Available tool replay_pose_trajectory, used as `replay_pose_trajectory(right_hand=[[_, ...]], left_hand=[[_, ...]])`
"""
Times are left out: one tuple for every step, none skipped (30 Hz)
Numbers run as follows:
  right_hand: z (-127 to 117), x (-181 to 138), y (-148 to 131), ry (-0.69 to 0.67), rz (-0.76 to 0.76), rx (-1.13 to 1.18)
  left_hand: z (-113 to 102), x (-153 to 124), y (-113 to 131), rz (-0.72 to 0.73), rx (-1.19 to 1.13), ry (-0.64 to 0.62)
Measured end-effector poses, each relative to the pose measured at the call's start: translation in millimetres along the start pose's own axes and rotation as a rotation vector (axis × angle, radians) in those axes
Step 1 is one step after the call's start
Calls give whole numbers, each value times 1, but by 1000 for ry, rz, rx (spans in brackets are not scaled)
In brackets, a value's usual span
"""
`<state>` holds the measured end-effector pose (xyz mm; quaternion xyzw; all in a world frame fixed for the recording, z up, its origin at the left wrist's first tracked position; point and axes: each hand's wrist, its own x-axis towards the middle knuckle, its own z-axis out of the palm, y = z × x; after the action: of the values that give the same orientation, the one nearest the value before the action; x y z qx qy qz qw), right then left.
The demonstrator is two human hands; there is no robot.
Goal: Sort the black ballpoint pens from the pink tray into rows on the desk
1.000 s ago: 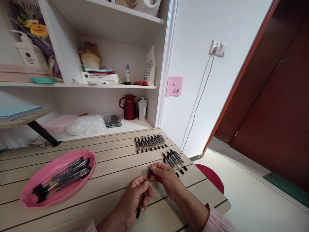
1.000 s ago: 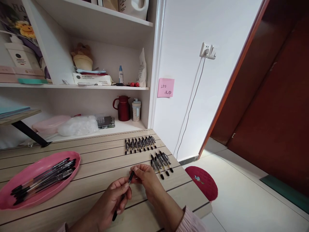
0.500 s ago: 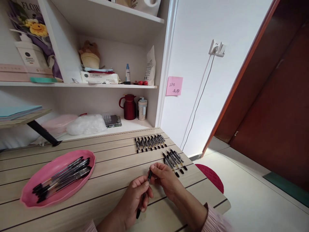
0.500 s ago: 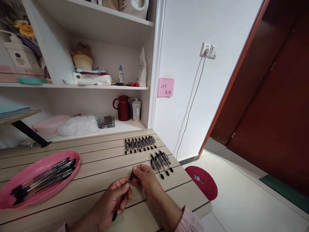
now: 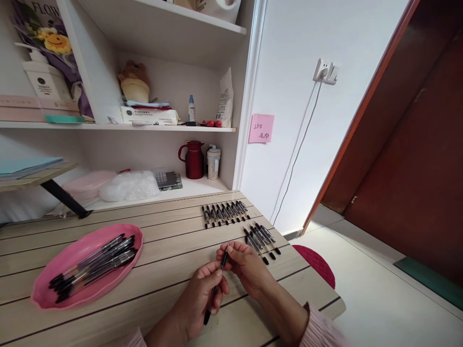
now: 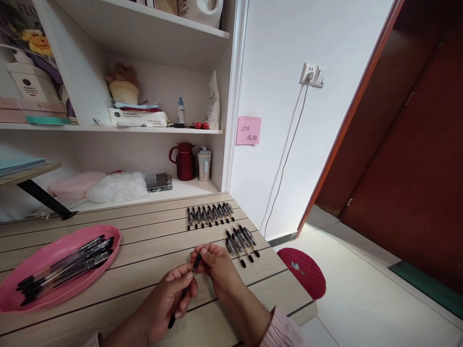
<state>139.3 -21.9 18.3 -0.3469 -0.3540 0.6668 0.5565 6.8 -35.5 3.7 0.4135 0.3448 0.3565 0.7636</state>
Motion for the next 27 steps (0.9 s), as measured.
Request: replay_pose_trajectory(right_hand=[[0, 0, 0, -10, 8, 19], [-1, 0, 0, -16, 18, 36], [-1, 0, 1, -13, 30, 47], [-2, 0, 1, -5, 44, 43], [-3, 0, 2, 9, 54, 23], [-3, 1, 3, 23, 56, -7], [-4, 1, 3, 35, 47, -41], [-4, 2, 4, 37, 31, -65], [-4, 2, 4, 31, 12, -72], [-5, 2, 4, 20, -2, -58], [-5, 3, 5, 9, -8, -31], [-5, 3, 5, -1, -7, 1], [-6, 3, 5, -6, -5, 31], [-6, 4, 4, -7, -5, 59], [-7, 5, 4, -3, -9, 82], [-8, 5, 3, 7, -18, 102], [-9, 6, 2, 21, -28, 117], [-10, 8, 1, 41, -42, 129], [-12, 9, 0, 71, -61, 138], [-13, 10, -2, 111, -84, 141], [-15, 10, -4, 157, -108, 132], [-17, 11, -6, 202, -130, 105], [-20, 11, -9, 245, -150, 54], [-24, 10, -13, 281, -164, -24], [-29, 8, -16, 308, -174, -123], [-34, 6, -21, 330, -178, -237], [-40, 2, -25, 348, -182, -363]], left_hand=[[0, 0, 0, 0, 0, 6], [0, 0, 0, 0, 1, 13], [0, 0, 0, 0, -1, 20], [0, 0, 0, 1, -3, 26], [1, 0, 0, 1, -3, 26], [1, -1, 0, -1, -1, 25], [1, -1, 1, -5, 2, 20], [1, -1, 1, -10, 7, 14], [1, -1, 1, -14, 11, 5], [1, -1, 2, -16, 13, -6], [1, -1, 2, -15, 12, -16], [0, -1, 2, -14, 11, -26], [0, -2, 2, -13, 12, -36], [0, -2, 2, -12, 15, -41], [0, -2, 2, -12, 20, -43], [0, -2, 1, -13, 24, -44], [0, -2, 1, -14, 28, -44], [-1, -2, 1, -16, 29, -43], [-1, -2, 0, -18, 29, -43], [-1, -2, 0, -21, 28, -42], [-1, -2, 0, -22, 26, -41], [-1, -2, 0, -23, 24, -38], [-1, -2, 1, -24, 22, -33], [-1, -2, 1, -26, 19, -28], [-1, -2, 1, -29, 16, -25], [-1, -2, 1, -34, 12, -24], [-1, -3, 2, -39, 9, -23]])
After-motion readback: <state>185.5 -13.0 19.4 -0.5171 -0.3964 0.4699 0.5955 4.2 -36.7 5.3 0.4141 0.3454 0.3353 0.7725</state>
